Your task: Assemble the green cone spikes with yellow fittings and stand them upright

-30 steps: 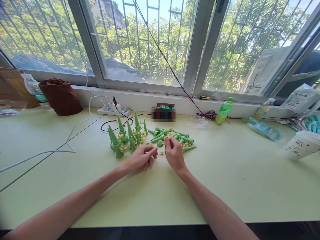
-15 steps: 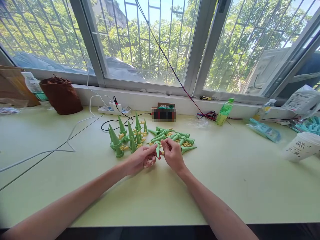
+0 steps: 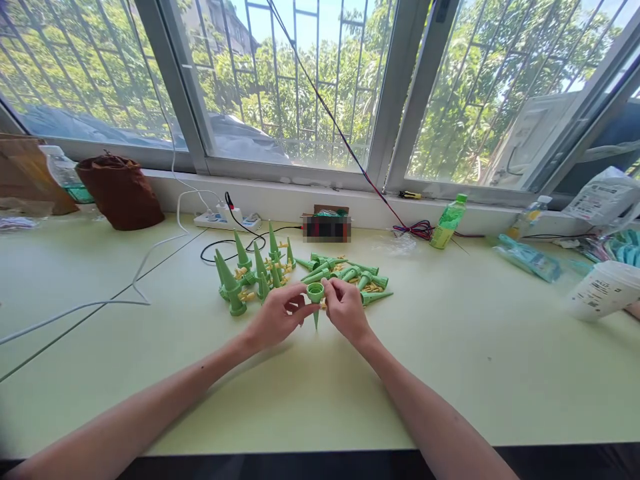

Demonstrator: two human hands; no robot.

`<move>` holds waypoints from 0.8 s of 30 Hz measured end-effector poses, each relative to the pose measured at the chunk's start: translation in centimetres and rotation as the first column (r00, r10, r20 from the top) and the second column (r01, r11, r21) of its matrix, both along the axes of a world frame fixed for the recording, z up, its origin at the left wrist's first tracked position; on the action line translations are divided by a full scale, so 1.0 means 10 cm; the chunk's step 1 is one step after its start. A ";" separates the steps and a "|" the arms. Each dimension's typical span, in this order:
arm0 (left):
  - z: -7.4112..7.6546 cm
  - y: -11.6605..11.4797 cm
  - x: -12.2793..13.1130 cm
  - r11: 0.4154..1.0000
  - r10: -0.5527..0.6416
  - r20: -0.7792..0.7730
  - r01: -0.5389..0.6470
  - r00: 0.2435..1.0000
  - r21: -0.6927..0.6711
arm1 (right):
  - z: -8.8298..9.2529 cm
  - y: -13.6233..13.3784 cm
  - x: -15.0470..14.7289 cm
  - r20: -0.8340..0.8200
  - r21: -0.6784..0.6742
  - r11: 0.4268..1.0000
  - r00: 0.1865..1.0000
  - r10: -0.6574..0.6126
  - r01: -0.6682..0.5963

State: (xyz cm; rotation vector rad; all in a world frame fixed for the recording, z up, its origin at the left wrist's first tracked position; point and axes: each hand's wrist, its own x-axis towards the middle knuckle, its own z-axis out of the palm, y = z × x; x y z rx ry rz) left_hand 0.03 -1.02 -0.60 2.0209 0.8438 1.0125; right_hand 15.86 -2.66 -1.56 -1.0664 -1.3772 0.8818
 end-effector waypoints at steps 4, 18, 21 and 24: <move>-0.02 0.03 -0.02 0.991 -0.003 -0.056 0.010 0.998 0.130 | 0.02 -0.01 -0.01 -0.010 -0.010 1.000 1.000 0.013 -0.013; -0.11 0.12 -0.12 0.898 0.024 -0.208 0.070 0.978 0.433 | -0.07 0.03 0.00 0.007 -0.011 1.000 1.000 -0.010 0.010; -0.11 0.15 -0.11 0.935 0.119 -0.181 -0.048 0.976 0.352 | -0.07 0.03 -0.02 -0.010 0.023 0.997 0.998 -0.068 0.068; -0.07 0.14 -0.07 0.966 0.171 -0.108 -0.145 0.979 0.214 | -0.05 0.03 -0.02 -0.005 0.053 0.992 0.993 -0.116 0.116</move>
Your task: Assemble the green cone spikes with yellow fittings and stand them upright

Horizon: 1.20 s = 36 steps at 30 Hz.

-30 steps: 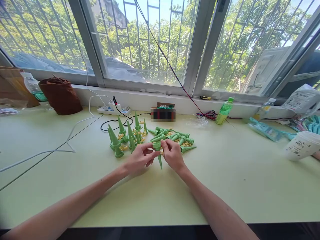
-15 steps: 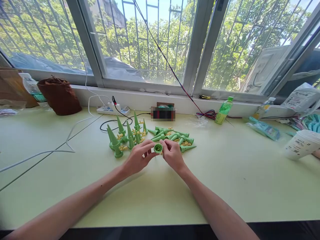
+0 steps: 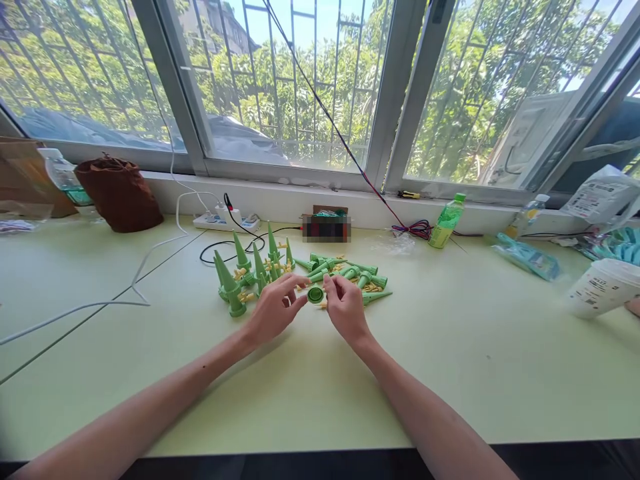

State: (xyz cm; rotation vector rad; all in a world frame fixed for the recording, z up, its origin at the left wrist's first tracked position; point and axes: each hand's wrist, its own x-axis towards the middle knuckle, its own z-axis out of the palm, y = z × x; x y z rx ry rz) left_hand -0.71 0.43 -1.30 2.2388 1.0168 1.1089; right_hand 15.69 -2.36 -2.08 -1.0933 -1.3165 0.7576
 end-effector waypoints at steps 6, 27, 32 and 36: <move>0.12 -0.07 0.06 0.746 -0.108 0.281 0.264 0.954 -0.612 | 0.01 -0.01 0.03 0.095 0.063 0.997 0.994 -0.059 0.053; 0.02 -0.10 0.06 0.939 -0.203 0.105 0.224 0.974 -0.262 | -0.06 0.02 0.04 0.255 0.037 0.999 0.967 -0.026 0.017; -0.07 -0.06 0.05 0.977 -0.205 0.013 0.206 0.979 -0.047 | -0.05 0.01 0.03 0.242 0.019 1.000 0.970 -0.010 0.006; -0.10 -0.05 0.04 0.988 -0.153 -0.049 0.154 0.987 0.016 | -0.04 0.02 0.03 0.220 0.016 1.000 0.975 -0.018 0.015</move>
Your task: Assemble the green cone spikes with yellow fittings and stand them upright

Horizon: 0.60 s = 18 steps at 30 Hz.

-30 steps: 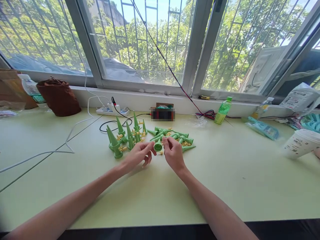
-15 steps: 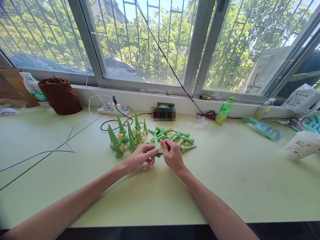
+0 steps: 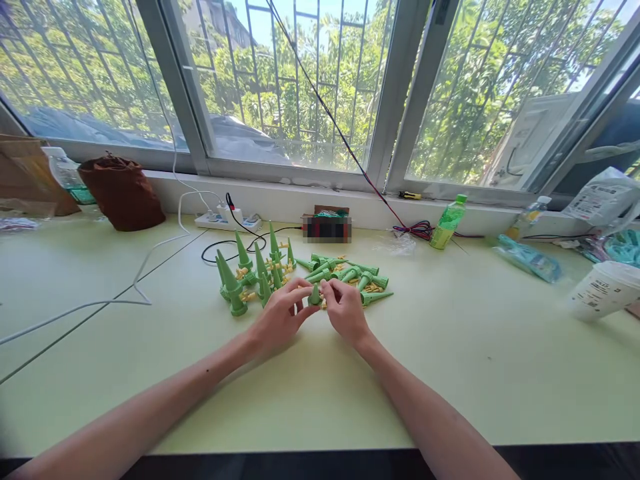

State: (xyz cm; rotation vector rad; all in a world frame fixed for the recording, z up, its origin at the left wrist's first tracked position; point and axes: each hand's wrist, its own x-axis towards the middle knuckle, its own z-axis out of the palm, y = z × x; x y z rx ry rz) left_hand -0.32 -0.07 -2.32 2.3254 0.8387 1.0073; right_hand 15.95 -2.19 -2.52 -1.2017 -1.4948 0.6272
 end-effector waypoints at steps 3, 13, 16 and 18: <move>0.01 -0.01 0.01 0.997 0.076 -0.019 -0.076 0.997 -0.004 | -0.01 0.01 0.00 -0.021 0.005 1.000 1.000 -0.019 0.020; 0.19 -0.03 0.03 0.704 0.039 0.139 0.072 0.990 -0.707 | 0.03 0.00 0.04 -0.097 0.074 0.990 0.989 -0.116 0.123; 0.21 -0.04 0.03 0.485 -0.026 0.263 0.242 0.964 -0.840 | 0.02 -0.01 0.03 -0.067 0.064 0.996 0.996 -0.060 0.065; 0.21 -0.05 0.02 0.400 -0.029 0.344 0.327 0.938 -0.857 | 0.01 -0.02 0.02 -0.055 0.056 0.998 0.998 -0.022 0.025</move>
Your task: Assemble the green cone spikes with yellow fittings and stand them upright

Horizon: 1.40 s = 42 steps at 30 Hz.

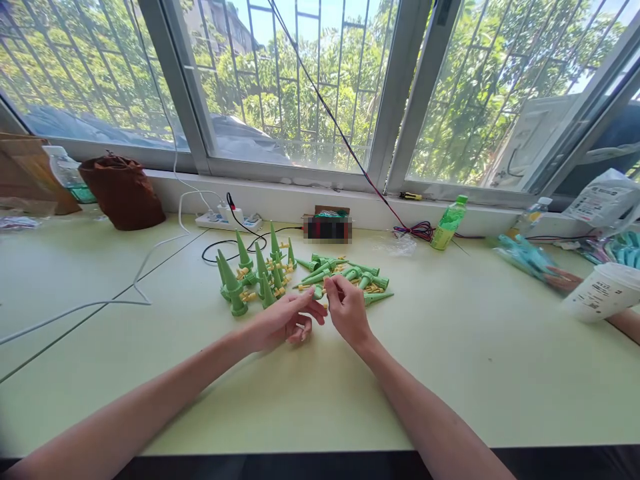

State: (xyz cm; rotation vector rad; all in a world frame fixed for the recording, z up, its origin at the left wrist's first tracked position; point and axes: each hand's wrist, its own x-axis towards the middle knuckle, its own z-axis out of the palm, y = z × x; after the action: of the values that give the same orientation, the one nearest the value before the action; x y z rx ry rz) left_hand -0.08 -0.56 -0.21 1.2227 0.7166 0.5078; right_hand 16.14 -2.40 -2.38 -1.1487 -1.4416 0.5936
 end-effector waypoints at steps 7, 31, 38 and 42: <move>-0.03 0.01 -0.01 0.993 0.034 0.158 -0.015 0.987 -0.119 | 0.00 -0.01 -0.01 -0.027 -0.036 0.998 0.998 0.050 -0.051; -0.07 -0.04 0.02 0.680 0.272 -0.035 -0.166 0.962 0.714 | -0.02 0.01 0.01 0.029 -0.058 0.997 0.998 0.061 -0.060; -0.05 -0.04 0.00 0.503 0.282 -0.058 -0.096 0.958 0.859 | 0.01 -0.01 0.00 0.010 -0.058 0.996 0.997 0.074 -0.073; -0.09 -0.02 -0.01 0.438 0.264 -0.052 -0.071 0.963 0.896 | 0.03 -0.01 0.00 0.015 -0.054 0.996 0.997 0.078 -0.077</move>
State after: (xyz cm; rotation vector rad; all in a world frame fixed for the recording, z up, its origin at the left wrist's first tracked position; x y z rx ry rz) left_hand -0.21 -0.75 -1.13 2.2524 0.7445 1.0364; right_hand 16.17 -2.54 -2.09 -1.1453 -1.4980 0.6815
